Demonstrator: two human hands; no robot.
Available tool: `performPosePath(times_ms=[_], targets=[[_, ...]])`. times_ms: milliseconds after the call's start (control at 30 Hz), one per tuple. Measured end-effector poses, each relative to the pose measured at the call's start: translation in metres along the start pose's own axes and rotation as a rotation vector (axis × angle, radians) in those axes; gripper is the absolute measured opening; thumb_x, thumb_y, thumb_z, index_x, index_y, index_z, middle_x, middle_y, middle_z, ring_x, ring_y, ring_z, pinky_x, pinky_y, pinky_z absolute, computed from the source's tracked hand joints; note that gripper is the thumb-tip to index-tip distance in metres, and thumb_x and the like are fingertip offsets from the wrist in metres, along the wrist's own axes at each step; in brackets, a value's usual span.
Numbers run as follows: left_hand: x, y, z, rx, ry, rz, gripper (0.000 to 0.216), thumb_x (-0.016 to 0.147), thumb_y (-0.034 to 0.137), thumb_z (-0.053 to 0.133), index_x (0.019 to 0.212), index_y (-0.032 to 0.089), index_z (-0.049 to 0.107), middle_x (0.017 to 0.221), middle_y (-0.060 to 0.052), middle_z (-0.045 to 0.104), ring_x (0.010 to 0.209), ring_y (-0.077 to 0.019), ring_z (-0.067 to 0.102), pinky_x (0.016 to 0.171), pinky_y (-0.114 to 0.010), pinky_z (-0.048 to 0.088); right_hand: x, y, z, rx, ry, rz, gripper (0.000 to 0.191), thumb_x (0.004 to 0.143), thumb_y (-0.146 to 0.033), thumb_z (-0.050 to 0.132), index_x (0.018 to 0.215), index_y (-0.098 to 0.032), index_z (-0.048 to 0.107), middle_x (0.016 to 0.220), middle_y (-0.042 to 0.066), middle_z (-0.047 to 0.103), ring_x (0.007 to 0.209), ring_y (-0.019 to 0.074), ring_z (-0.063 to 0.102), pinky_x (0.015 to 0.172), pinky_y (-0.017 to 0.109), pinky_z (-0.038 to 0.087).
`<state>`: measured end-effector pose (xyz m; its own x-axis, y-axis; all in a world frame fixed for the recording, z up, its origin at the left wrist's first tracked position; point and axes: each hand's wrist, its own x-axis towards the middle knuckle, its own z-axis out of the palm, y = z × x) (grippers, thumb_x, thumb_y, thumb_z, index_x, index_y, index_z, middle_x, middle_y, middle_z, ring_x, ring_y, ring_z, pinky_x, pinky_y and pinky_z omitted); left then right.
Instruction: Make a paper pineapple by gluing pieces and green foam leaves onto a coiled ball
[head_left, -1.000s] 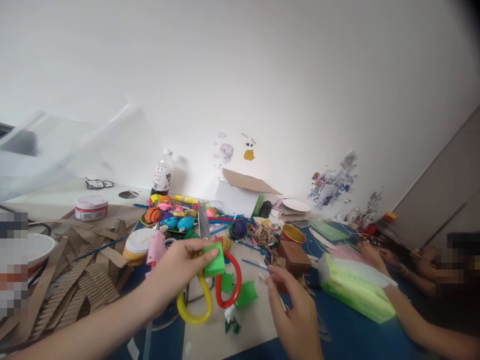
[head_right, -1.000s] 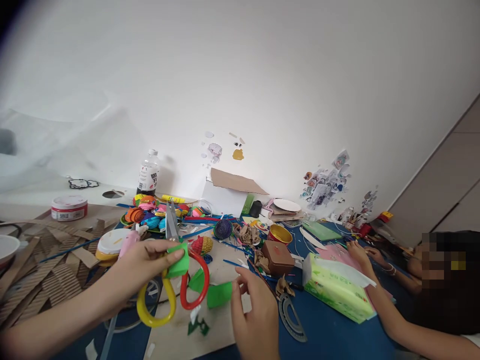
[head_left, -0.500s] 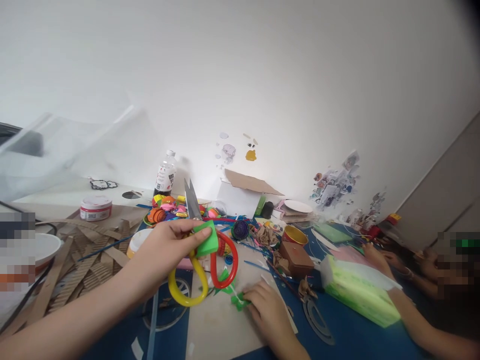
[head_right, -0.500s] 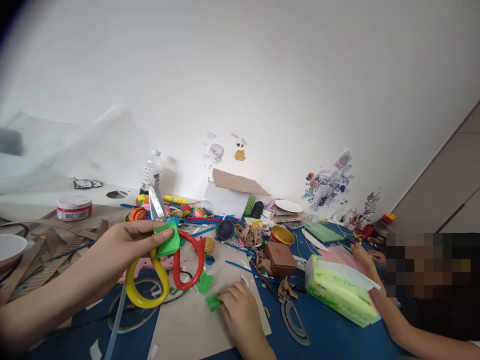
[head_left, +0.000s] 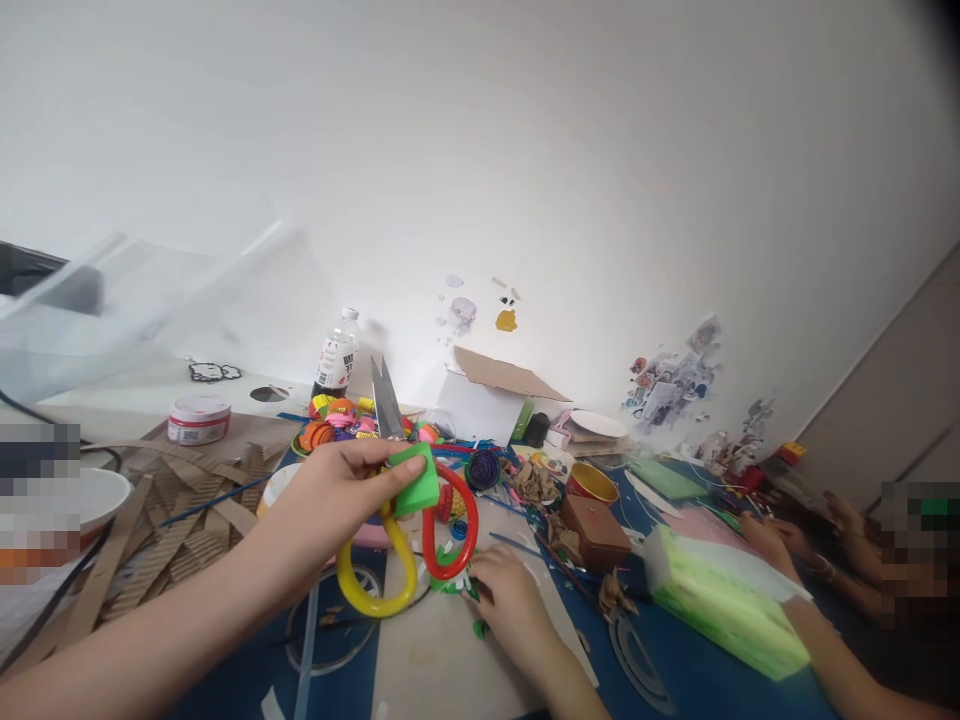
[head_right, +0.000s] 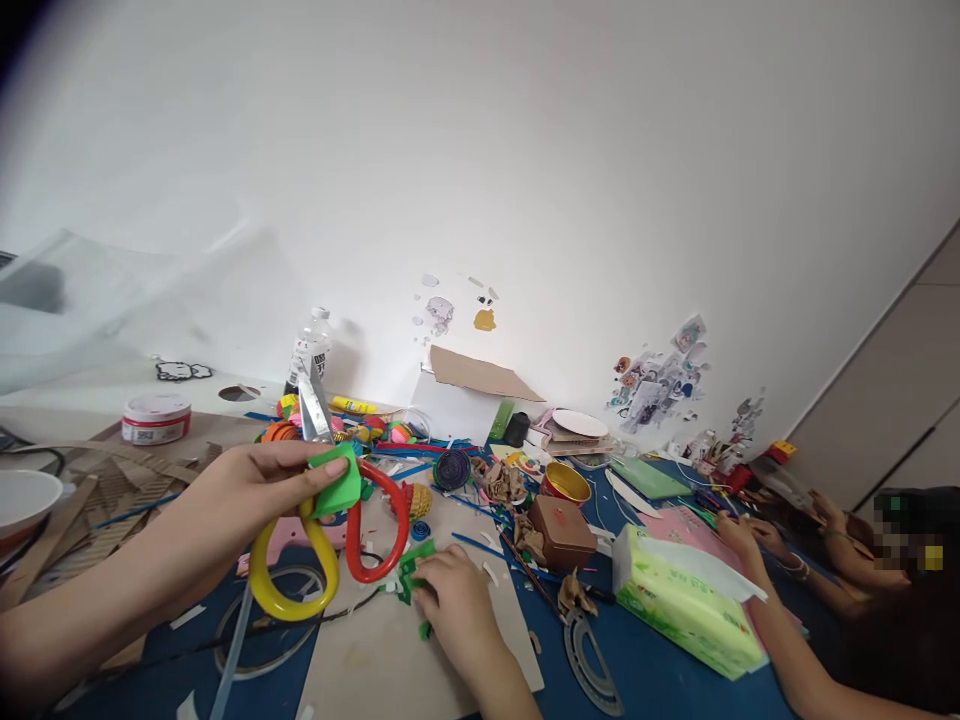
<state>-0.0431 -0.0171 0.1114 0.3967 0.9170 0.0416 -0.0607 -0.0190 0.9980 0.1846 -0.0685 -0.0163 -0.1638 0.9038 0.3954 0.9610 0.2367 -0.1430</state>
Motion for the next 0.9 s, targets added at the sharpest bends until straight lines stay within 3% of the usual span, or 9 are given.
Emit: performPosePath(times_ms=[200, 367, 467, 600, 700, 767, 833, 900], targets=[[-0.001, 0.003, -0.001, 0.013, 0.025, -0.013, 0.054, 0.06, 0.054, 0.071, 0.101, 0.018, 0.067, 0.087, -0.006, 0.069, 0.08, -0.0229, 0.062, 0.052, -0.026, 0.054, -0.007, 0.021, 0.017, -0.178, 0.076, 0.022, 0.015, 0.08, -0.012, 0.059, 0.068, -0.02, 0.062, 0.07, 0.002, 0.065, 0.069, 0.0185, 0.057, 0.061, 0.026, 0.04], [-0.001, 0.006, -0.004, -0.049, 0.032, -0.019, 0.049, 0.061, 0.05, 0.072, 0.097, 0.017, 0.069, 0.08, -0.005, 0.069, 0.076, -0.0184, 0.059, 0.053, -0.021, 0.053, -0.014, 0.07, -0.011, -0.304, 0.211, 0.208, 0.026, 0.088, -0.01, 0.04, 0.078, -0.016, 0.063, 0.077, 0.011, 0.065, 0.077, 0.0248, 0.057, 0.067, 0.032, 0.041], [0.001, 0.005, -0.006, -0.095, 0.032, -0.001, 0.046, 0.062, 0.046, 0.073, 0.099, 0.019, 0.069, 0.08, -0.004, 0.07, 0.078, -0.0174, 0.06, 0.053, -0.019, 0.053, -0.014, 0.085, -0.028, -0.316, 0.235, 0.305, 0.023, 0.088, -0.021, 0.044, 0.093, -0.015, 0.066, 0.086, 0.013, 0.067, 0.086, 0.0276, 0.058, 0.071, 0.034, 0.045], [0.003, 0.003, -0.006, -0.1, 0.035, 0.033, 0.041, 0.064, 0.044, 0.072, 0.096, 0.019, 0.07, 0.08, -0.004, 0.071, 0.077, -0.0173, 0.061, 0.054, -0.019, 0.053, -0.023, 0.056, -0.025, -0.172, 0.134, 0.325, 0.048, 0.085, -0.038, 0.051, 0.128, -0.016, 0.049, 0.121, 0.013, 0.059, 0.112, 0.0298, 0.052, 0.085, 0.036, 0.046], [0.004, 0.003, -0.006, -0.119, 0.03, 0.037, 0.039, 0.064, 0.044, 0.073, 0.094, 0.019, 0.071, 0.077, -0.003, 0.07, 0.074, -0.0171, 0.062, 0.054, -0.02, 0.054, -0.037, 0.024, -0.014, 0.039, -0.119, 0.16, 0.068, 0.08, -0.048, 0.056, 0.14, -0.03, 0.03, 0.147, 0.004, 0.029, 0.132, 0.0336, 0.027, 0.101, 0.047, 0.031], [0.003, 0.003, -0.006, -0.138, 0.02, 0.025, 0.04, 0.063, 0.044, 0.074, 0.094, 0.019, 0.071, 0.074, -0.002, 0.07, 0.074, -0.0175, 0.063, 0.055, -0.021, 0.054, -0.041, 0.017, -0.009, 0.11, -0.188, 0.172, 0.067, 0.079, -0.049, 0.056, 0.139, -0.035, 0.029, 0.15, 0.001, 0.02, 0.134, 0.035, 0.021, 0.103, 0.052, 0.027], [0.003, 0.003, -0.006, -0.133, 0.015, -0.006, 0.043, 0.062, 0.045, 0.074, 0.096, 0.019, 0.07, 0.073, -0.002, 0.069, 0.073, -0.0184, 0.063, 0.053, -0.021, 0.054, -0.039, 0.024, -0.008, 0.087, -0.1, 0.329, 0.057, 0.082, -0.045, 0.052, 0.135, -0.03, 0.039, 0.149, 0.005, 0.024, 0.133, 0.0366, 0.022, 0.103, 0.055, 0.025], [0.002, 0.004, -0.006, -0.116, 0.013, -0.022, 0.045, 0.061, 0.046, 0.074, 0.097, 0.019, 0.07, 0.072, -0.002, 0.069, 0.071, -0.0182, 0.063, 0.051, -0.021, 0.053, -0.033, 0.035, -0.01, 0.041, 0.081, 0.517, 0.05, 0.082, -0.042, 0.05, 0.127, -0.018, 0.052, 0.145, 0.015, 0.032, 0.131, 0.0392, 0.024, 0.103, 0.056, 0.022]])
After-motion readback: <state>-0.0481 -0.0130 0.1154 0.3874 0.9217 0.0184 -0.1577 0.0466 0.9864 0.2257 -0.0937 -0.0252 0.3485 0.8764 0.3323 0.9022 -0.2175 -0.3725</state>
